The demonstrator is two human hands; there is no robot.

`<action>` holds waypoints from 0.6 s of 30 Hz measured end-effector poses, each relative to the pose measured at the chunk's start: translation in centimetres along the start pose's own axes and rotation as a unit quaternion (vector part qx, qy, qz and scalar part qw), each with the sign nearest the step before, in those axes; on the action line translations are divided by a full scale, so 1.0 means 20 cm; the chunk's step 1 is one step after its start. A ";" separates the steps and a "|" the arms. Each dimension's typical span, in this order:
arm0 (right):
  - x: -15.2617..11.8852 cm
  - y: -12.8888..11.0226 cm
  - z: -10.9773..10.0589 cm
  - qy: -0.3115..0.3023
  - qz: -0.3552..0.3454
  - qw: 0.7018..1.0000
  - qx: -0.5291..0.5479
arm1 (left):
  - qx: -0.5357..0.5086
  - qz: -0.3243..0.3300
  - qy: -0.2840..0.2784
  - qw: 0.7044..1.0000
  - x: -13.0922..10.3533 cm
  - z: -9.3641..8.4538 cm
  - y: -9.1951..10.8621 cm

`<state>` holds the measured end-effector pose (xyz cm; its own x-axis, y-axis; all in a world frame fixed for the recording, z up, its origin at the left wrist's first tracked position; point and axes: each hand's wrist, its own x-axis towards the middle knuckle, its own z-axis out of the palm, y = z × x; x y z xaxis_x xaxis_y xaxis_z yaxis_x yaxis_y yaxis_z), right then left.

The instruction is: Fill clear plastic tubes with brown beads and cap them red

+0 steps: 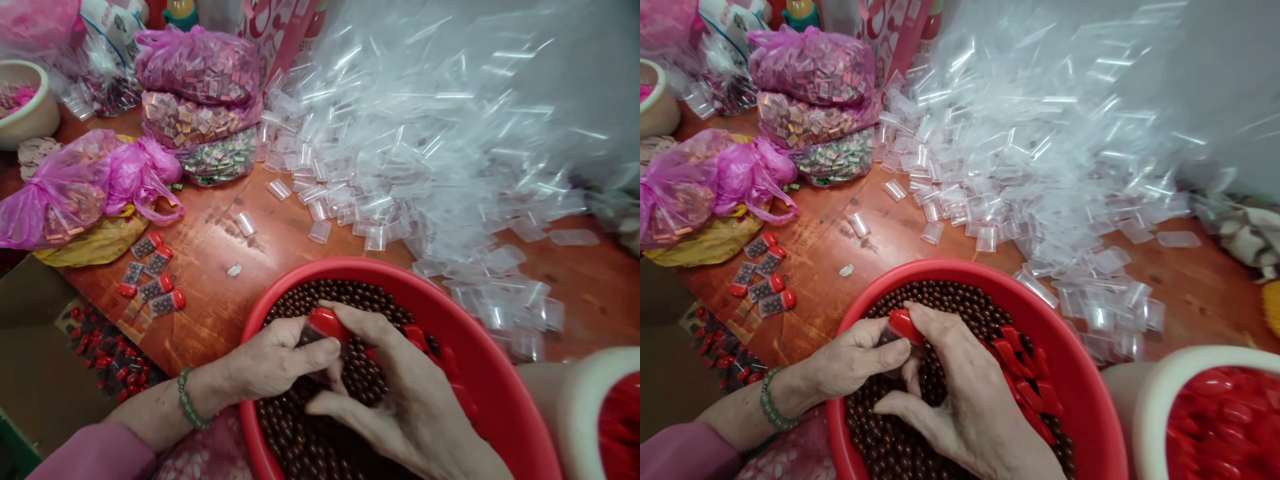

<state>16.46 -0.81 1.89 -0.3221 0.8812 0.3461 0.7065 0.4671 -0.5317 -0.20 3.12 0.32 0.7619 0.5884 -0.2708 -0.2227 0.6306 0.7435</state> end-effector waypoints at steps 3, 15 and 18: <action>0.01 0.00 0.05 0.028 -0.024 0.996 -0.084 | -0.040 -0.013 0.016 0.999 0.00 0.00 -0.01; 0.07 -0.04 0.09 0.102 -0.095 0.985 -0.106 | -0.067 -0.050 -0.002 0.997 0.00 -0.01 0.00; 0.06 -0.04 0.11 0.101 -0.114 0.981 -0.120 | -0.030 -0.064 0.068 0.995 0.03 0.02 0.00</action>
<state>14.16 0.05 1.07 -0.3744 0.7114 0.5947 0.7664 0.5985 -0.2334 0.47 3.29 0.35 0.6980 0.5613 -0.4446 -0.1673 0.7315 0.6610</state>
